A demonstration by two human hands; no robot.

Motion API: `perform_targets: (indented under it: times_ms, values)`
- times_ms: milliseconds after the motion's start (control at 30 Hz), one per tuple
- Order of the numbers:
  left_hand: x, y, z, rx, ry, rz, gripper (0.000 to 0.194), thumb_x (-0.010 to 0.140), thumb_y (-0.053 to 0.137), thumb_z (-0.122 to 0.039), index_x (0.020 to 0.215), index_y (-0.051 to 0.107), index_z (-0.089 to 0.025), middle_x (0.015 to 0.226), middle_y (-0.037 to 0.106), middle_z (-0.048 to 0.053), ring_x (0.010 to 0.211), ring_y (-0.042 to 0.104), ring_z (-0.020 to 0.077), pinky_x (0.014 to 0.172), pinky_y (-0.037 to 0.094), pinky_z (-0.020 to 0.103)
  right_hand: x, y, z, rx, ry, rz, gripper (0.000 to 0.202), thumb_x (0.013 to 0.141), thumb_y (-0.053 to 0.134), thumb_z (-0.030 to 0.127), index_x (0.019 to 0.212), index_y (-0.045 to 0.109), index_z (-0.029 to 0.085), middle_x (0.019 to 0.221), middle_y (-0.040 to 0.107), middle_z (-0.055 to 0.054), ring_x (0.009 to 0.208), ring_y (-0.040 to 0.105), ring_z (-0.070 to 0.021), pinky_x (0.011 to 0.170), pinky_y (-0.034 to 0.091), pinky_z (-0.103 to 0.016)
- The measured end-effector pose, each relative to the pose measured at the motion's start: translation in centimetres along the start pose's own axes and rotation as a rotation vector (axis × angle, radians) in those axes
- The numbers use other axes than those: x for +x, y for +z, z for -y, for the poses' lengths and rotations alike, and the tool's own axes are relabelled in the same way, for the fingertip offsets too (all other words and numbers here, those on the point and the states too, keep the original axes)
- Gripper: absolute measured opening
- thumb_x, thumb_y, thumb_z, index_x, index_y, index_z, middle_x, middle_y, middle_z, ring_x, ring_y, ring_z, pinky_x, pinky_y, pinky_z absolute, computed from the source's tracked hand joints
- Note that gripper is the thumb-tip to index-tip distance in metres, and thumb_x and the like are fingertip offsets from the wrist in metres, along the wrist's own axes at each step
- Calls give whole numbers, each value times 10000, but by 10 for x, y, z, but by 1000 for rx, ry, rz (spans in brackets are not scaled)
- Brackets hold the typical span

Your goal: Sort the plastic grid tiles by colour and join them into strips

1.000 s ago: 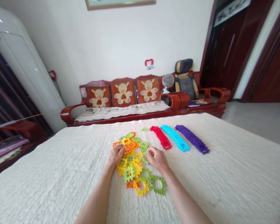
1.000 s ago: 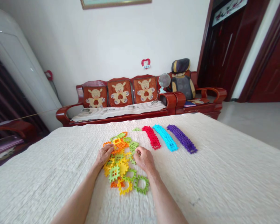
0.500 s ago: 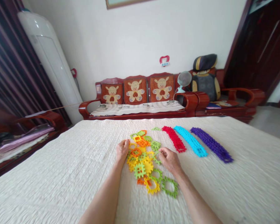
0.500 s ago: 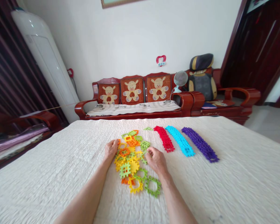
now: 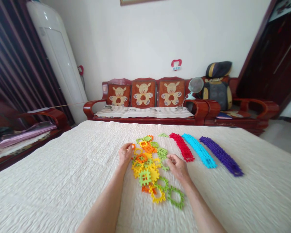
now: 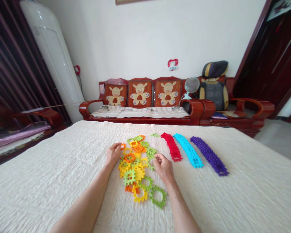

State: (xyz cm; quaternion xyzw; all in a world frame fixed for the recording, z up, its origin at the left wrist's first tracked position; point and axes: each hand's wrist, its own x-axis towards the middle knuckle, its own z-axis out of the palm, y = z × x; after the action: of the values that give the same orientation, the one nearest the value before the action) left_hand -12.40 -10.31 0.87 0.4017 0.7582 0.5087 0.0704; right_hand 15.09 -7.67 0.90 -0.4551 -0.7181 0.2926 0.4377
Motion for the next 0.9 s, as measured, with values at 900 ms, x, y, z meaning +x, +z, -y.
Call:
perform_targets:
  times_ms: [900]
  values:
    - [-5,-2,-10,107,-27,24,296,801,444,-188,961,692,-170,992,695,73,907,622,176,829,451,280,-1,13,-7,-551,-336,58,390,828,455,307,1176,555,162,1241,543,-113,1148,479,-244,959,391,-423]
